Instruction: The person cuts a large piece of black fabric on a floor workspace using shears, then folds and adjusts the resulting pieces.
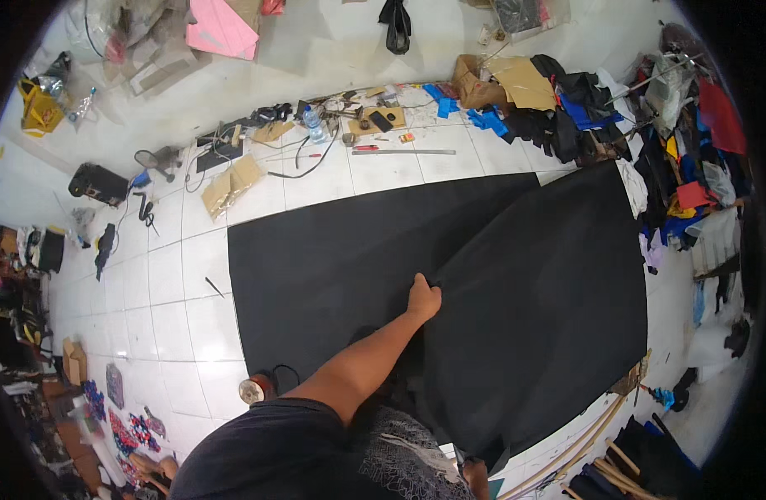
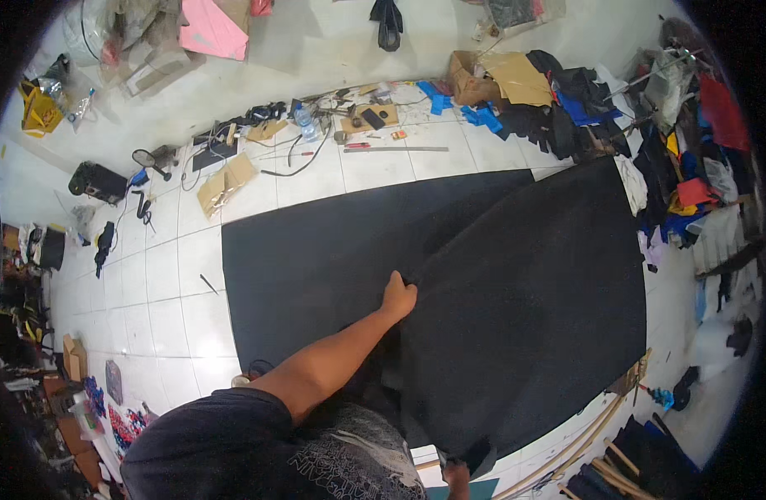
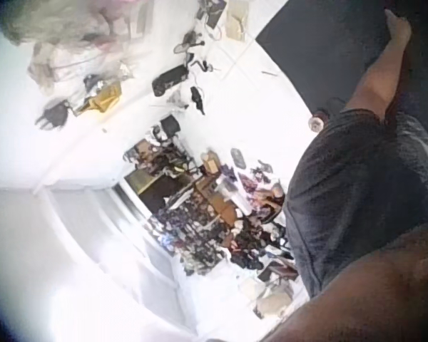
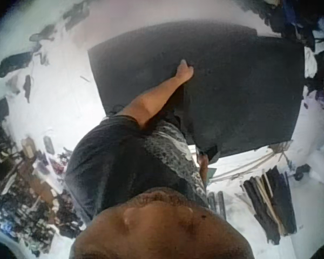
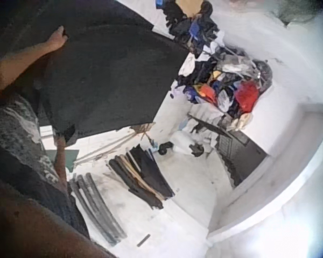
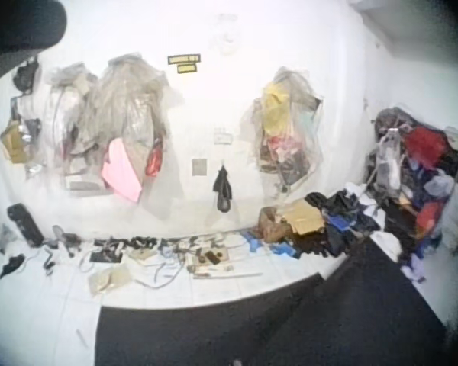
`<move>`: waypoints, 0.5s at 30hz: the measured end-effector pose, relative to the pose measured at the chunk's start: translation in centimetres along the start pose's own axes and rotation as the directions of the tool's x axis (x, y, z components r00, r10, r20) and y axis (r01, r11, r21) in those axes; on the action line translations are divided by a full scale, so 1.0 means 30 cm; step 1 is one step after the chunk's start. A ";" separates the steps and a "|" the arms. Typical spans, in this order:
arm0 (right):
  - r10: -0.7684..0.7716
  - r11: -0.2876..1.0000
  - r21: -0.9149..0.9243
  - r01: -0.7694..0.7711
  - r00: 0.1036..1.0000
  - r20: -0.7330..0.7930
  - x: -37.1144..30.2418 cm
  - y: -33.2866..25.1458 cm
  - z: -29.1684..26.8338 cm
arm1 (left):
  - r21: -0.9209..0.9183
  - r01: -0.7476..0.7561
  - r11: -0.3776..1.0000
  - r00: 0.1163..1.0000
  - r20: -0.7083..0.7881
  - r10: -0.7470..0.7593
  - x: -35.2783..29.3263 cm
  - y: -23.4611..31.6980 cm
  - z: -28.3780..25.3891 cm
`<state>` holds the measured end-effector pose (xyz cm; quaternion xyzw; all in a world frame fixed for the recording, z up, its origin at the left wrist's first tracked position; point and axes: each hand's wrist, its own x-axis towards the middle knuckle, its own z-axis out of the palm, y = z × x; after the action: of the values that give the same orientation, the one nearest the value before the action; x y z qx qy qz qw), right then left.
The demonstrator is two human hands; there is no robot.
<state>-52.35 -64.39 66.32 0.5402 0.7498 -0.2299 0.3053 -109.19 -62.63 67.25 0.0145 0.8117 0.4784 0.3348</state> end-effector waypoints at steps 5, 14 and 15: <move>0.066 0.997 -0.033 -0.066 0.998 -0.013 -0.168 -0.357 0.181 | 0.145 -0.129 0.981 0.991 0.039 0.125 -0.014 -0.085 -0.233; 0.247 0.952 0.271 -0.141 0.879 -0.409 -0.598 -0.673 0.579 | 0.155 -0.215 0.964 0.973 0.122 0.197 -0.115 -0.178 -0.729; 0.299 0.931 0.320 -0.173 0.865 -0.403 -0.629 -0.740 0.611 | 0.158 -0.227 0.961 0.969 0.137 0.206 -0.101 -0.208 -0.798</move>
<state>-65.26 -96.27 67.00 0.7036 0.6880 -0.1618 0.0743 -118.32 -85.41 71.56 0.1606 0.8221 0.4386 0.3256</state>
